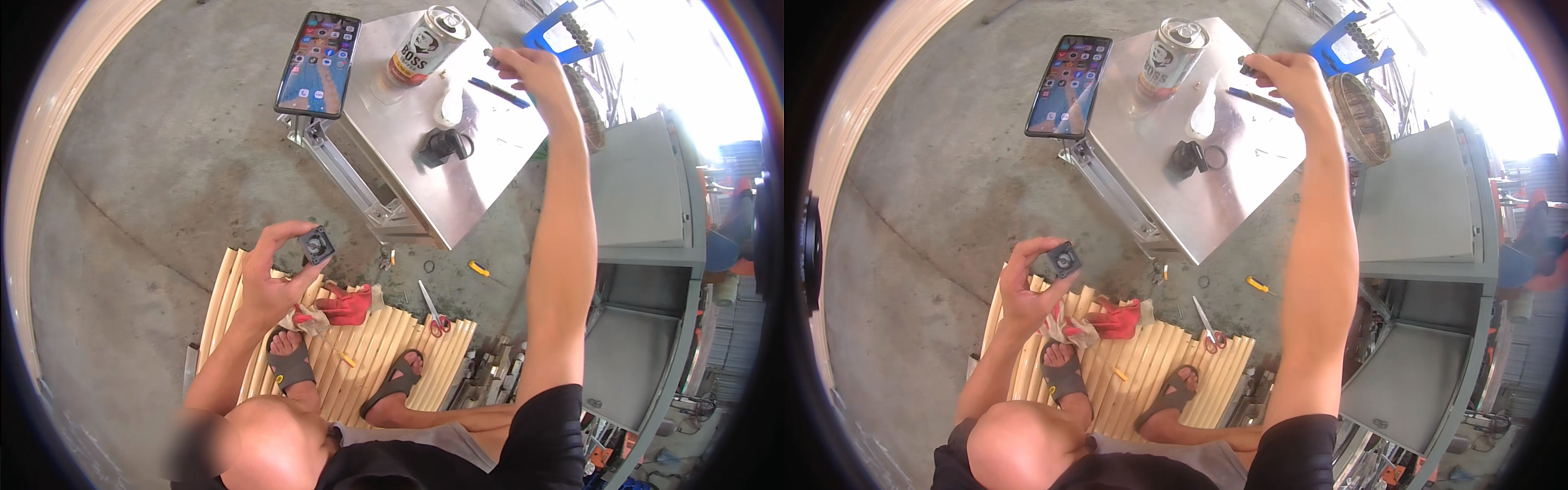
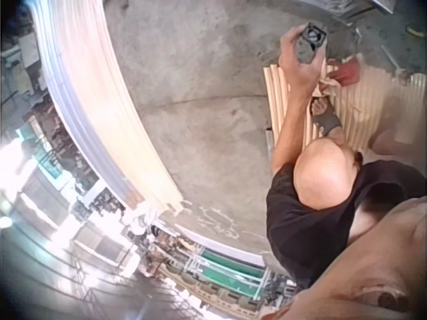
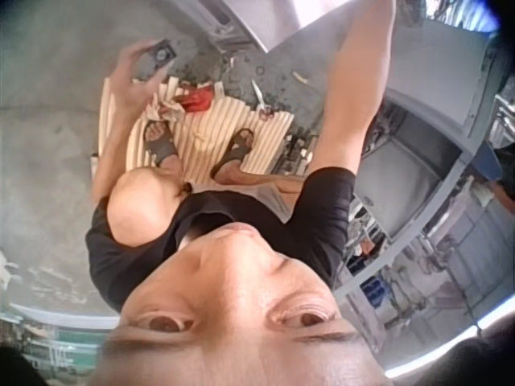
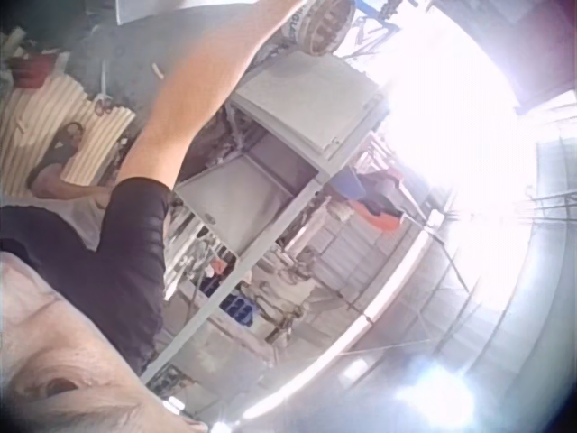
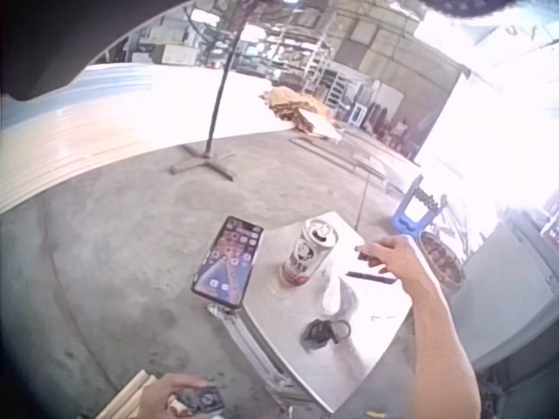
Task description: The person disassembles and reassembles a black valve component by removing and replacing small screws using a screwdriver, handling an O-ring and a secondary metal part.
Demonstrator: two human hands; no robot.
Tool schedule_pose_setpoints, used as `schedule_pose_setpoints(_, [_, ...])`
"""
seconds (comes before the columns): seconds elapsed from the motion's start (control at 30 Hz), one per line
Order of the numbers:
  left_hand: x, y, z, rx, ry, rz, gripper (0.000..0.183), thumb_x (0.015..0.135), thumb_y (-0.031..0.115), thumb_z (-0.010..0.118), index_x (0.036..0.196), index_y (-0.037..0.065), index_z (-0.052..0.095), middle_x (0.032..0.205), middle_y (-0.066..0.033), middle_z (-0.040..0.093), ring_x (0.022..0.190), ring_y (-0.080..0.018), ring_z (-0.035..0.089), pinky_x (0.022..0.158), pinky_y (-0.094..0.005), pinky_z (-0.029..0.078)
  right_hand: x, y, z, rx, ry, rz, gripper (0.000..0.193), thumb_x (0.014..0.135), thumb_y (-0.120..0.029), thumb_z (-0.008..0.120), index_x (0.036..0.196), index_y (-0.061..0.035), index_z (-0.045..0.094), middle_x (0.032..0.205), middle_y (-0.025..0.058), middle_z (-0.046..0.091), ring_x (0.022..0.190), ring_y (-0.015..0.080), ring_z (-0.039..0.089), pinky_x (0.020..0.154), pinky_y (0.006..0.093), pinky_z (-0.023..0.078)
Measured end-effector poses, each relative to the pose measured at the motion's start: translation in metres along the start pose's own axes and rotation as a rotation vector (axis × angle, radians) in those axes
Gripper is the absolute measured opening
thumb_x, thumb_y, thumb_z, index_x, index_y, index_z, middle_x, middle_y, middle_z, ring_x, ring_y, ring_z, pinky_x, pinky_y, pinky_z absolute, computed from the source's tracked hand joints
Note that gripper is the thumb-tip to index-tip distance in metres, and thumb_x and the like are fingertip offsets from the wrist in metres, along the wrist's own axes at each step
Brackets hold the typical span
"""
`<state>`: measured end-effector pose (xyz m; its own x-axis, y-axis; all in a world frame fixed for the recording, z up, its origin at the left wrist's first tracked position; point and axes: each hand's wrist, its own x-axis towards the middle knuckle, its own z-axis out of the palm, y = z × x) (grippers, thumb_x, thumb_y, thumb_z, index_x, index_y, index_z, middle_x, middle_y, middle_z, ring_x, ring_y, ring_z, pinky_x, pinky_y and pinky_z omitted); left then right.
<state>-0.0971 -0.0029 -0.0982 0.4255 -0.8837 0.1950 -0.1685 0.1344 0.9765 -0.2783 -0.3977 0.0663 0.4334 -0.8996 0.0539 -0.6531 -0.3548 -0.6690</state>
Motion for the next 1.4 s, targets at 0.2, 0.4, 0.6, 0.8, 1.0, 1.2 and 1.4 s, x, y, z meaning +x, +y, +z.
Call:
schedule_pose_setpoints(0.2, [0.004,0.008,-0.001,-0.012,-0.041,0.049,0.052,0.073,-0.008,0.084,0.119,0.001,0.061,0.117,-0.0111,0.069,0.111,-0.0197,0.066,0.101,-0.0340,0.050,-0.120,-0.056,-0.023,0.303,-0.250,-0.061,0.042,0.095,-0.031,0.069,0.118,0.0037,0.072,0.090,0.0068,0.071,0.085,0.0143,0.067,0.081,0.0291,0.052])
schedule_pose_setpoints(0.4, [0.007,0.013,0.005,-0.041,-0.059,0.170,0.054,0.073,-0.007,0.086,0.121,0.001,0.061,0.118,-0.0121,0.069,0.111,-0.0198,0.067,0.099,-0.0340,0.052,-0.185,-0.081,0.001,0.438,-0.361,-0.034,0.040,0.095,-0.021,0.071,0.125,0.0053,0.067,0.091,0.0071,0.070,0.084,0.0151,0.069,0.077,0.0290,0.054])
schedule_pose_setpoints(0.6, [0.006,0.026,0.004,-0.158,-0.047,0.222,0.054,0.076,-0.003,0.084,0.124,0.005,0.061,0.119,-0.0110,0.071,0.110,-0.0204,0.069,0.096,-0.0338,0.053,-0.229,-0.087,0.041,0.697,-0.427,0.044,0.036,0.088,0.007,0.073,0.122,0.0074,0.061,0.104,0.0098,0.067,0.090,0.0160,0.071,0.081,0.0271,0.058])
schedule_pose_setpoints(0.8, [0.003,0.030,0.001,-0.206,-0.061,0.255,0.055,0.076,-0.001,0.083,0.126,0.005,0.060,0.121,-0.0115,0.070,0.113,-0.0235,0.068,0.099,-0.0349,0.052,-0.248,-0.085,0.068,0.638,-0.546,0.109,0.042,0.083,0.008,0.077,0.123,0.0036,0.064,0.108,0.0061,0.065,0.094,0.0114,0.068,0.086,0.0253,0.055])
schedule_pose_setpoints(1.0, [0.000,0.029,0.003,-0.239,-0.085,0.216,0.055,0.076,-0.001,0.081,0.127,0.004,0.060,0.122,-0.0125,0.067,0.114,-0.0242,0.067,0.100,-0.0351,0.051,-0.247,-0.073,0.078,0.627,-0.577,0.029,0.049,0.079,0.008,0.079,0.125,0.0032,0.064,0.107,0.0054,0.064,0.091,0.0112,0.067,0.085,0.0258,0.055])
schedule_pose_setpoints(1.2, [0.002,0.029,0.003,-0.186,-0.075,0.218,0.053,0.076,-0.001,0.081,0.125,0.004,0.061,0.121,-0.0126,0.067,0.112,-0.0241,0.067,0.098,-0.0341,0.051,-0.245,-0.072,0.083,0.641,-0.559,0.060,0.052,0.078,0.009,0.079,0.127,0.0041,0.063,0.108,0.0057,0.064,0.091,0.0111,0.066,0.084,0.0261,0.055])
schedule_pose_setpoints(1.4, [0.004,0.028,0.002,-0.159,-0.080,0.214,0.053,0.076,-0.001,0.080,0.125,0.004,0.061,0.119,-0.0123,0.067,0.111,-0.0240,0.067,0.096,-0.0337,0.052,-0.245,-0.075,0.088,0.621,-0.548,-0.016,0.051,0.079,0.008,0.079,0.127,0.0048,0.063,0.104,0.0058,0.067,0.090,0.0113,0.067,0.083,0.0263,0.055])
